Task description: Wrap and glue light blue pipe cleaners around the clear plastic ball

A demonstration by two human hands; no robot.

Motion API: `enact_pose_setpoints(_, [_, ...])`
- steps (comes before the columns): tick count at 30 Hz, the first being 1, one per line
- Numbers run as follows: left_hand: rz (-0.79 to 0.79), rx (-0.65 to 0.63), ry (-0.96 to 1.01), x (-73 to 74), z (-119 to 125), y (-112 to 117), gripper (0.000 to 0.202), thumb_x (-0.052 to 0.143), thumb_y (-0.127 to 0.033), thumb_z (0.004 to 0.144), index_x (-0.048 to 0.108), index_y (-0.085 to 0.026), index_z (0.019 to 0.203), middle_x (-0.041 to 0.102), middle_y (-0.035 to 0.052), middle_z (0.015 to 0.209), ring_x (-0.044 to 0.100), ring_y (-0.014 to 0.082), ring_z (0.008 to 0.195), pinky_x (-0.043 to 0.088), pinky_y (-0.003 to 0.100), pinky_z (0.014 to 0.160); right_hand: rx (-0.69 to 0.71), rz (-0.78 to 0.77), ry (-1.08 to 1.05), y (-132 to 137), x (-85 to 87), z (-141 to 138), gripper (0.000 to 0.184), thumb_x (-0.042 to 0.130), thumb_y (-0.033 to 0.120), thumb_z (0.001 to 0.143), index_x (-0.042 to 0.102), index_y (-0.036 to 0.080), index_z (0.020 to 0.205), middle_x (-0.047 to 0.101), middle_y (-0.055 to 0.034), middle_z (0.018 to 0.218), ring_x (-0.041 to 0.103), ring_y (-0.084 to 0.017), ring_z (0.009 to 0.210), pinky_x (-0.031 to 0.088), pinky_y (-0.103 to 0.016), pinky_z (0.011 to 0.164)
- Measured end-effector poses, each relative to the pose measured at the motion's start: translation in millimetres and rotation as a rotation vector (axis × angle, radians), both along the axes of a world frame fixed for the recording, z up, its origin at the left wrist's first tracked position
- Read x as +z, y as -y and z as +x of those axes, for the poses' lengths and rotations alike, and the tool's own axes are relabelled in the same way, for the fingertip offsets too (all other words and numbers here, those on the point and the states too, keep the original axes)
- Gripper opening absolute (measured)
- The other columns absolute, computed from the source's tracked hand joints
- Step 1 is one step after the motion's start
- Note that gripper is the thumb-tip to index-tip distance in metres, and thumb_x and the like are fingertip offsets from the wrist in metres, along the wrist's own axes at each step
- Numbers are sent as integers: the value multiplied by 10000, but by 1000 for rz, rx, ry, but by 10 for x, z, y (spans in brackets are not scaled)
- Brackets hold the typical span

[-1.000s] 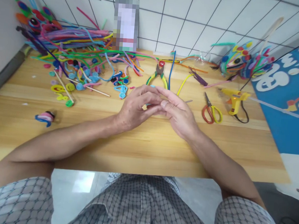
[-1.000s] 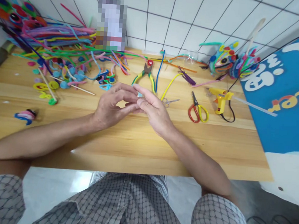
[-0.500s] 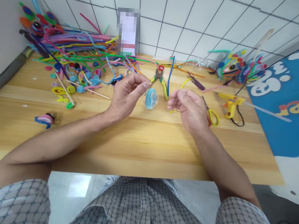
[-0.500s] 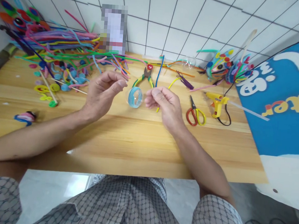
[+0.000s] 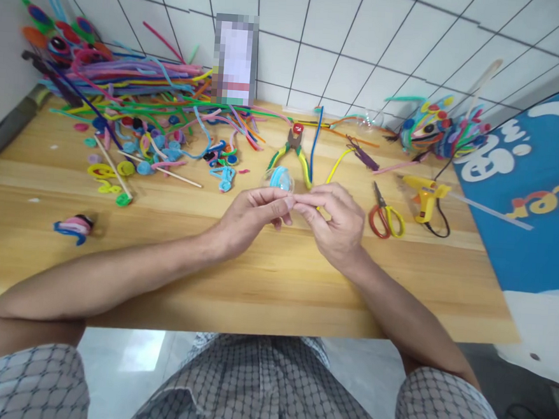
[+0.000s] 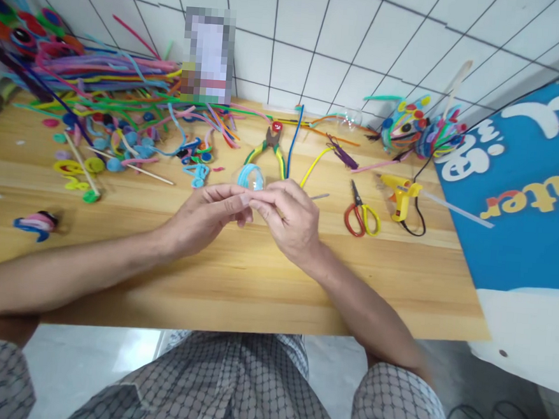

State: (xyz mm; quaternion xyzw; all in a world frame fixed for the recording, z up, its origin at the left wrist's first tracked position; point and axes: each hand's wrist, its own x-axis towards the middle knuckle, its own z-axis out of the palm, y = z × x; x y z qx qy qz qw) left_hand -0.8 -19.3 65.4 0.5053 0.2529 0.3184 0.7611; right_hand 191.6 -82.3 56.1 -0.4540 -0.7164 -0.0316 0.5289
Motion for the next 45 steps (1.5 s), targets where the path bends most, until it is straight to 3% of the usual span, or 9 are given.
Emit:
enact_pose_setpoints(4, [64, -35, -14, 14, -21, 60, 334, 917, -535, 910, 873, -205, 936, 802, 23, 818, 683, 135, 758, 553, 249, 709, -7, -85, -119, -22, 26, 13, 239, 836, 456, 1048, 807, 280, 888, 782, 6, 834, 711, -176, 783, 580, -346, 722])
enact_pose_setpoints(10, [311, -130, -32, -60, -50, 137, 224, 771, -417, 1063, 873, -240, 1154, 874, 55, 1114, 750, 146, 867, 623, 290, 810, 5, -493, -664, -42, 176, -15, 521, 822, 775, 934, 675, 286, 831, 747, 16, 775, 664, -171, 674, 551, -337, 643])
enact_pose_setpoints(13, [355, -179, -48, -142, -48, 163, 215, 723, -376, 1095, 859, -216, 1141, 874, 62, 1111, 779, 153, 925, 636, 294, 861, -9, -512, -718, -105, 214, 88, 472, 885, 699, 901, 635, 300, 860, 782, 14, 845, 687, -178, 685, 564, -350, 653])
enact_pose_setpoints(16, [461, -241, -97, -237, -37, 175, 227, 685, -345, 1106, 843, -190, 1159, 866, 69, 1075, 784, 156, 934, 627, 282, 850, -104, -379, -658, -192, 249, 335, 390, 982, 492, 844, 639, 311, 809, 736, 38, 775, 632, -170, 674, 553, -351, 681])
enact_pose_setpoints(20, [711, -284, -134, -401, -17, 171, 239, 620, -284, 1112, 825, -165, 1138, 858, 80, 1022, 774, 155, 906, 607, 281, 846, -214, -187, -673, -320, 323, 811, 252, 944, 182, 815, 722, 302, 800, 737, 28, 755, 627, -161, 669, 532, -345, 691])
enact_pose_setpoints(26, [955, -265, -91, -614, 33, 202, 259, 558, -210, 1137, 805, -139, 1101, 840, 89, 957, 772, 152, 846, 597, 265, 819, -437, -31, -652, -418, 358, 1493, 122, 765, 141, 861, 806, 243, 916, 808, -25, 807, 746, -192, 683, 603, -357, 713])
enact_pose_setpoints(32, [988, -265, -87, -636, 63, 230, 222, 580, -185, 1131, 796, -162, 1087, 849, 80, 967, 784, 166, 856, 606, 278, 817, -528, -197, -616, -417, 101, 1787, 67, 665, 249, 969, 707, 297, 988, 784, 34, 708, 668, -176, 541, 538, -353, 616])
enact_pose_setpoints(37, [1009, -295, -119, -642, 66, 240, 226, 568, -187, 1129, 784, -178, 1063, 836, 72, 940, 789, 187, 869, 608, 306, 839, -444, -314, -523, -436, -62, 1884, 97, 760, 371, 1009, 758, 299, 944, 737, 52, 656, 564, -134, 553, 440, -325, 592])
enact_pose_setpoints(45, [1036, -280, -124, -645, 63, 248, 212, 588, -179, 1118, 792, -178, 1061, 844, 60, 947, 789, 179, 865, 590, 296, 835, -416, -523, -728, -517, -101, 1785, 172, 852, 250, 841, 757, 241, 984, 865, -29, 925, 802, -178, 750, 671, -344, 763])
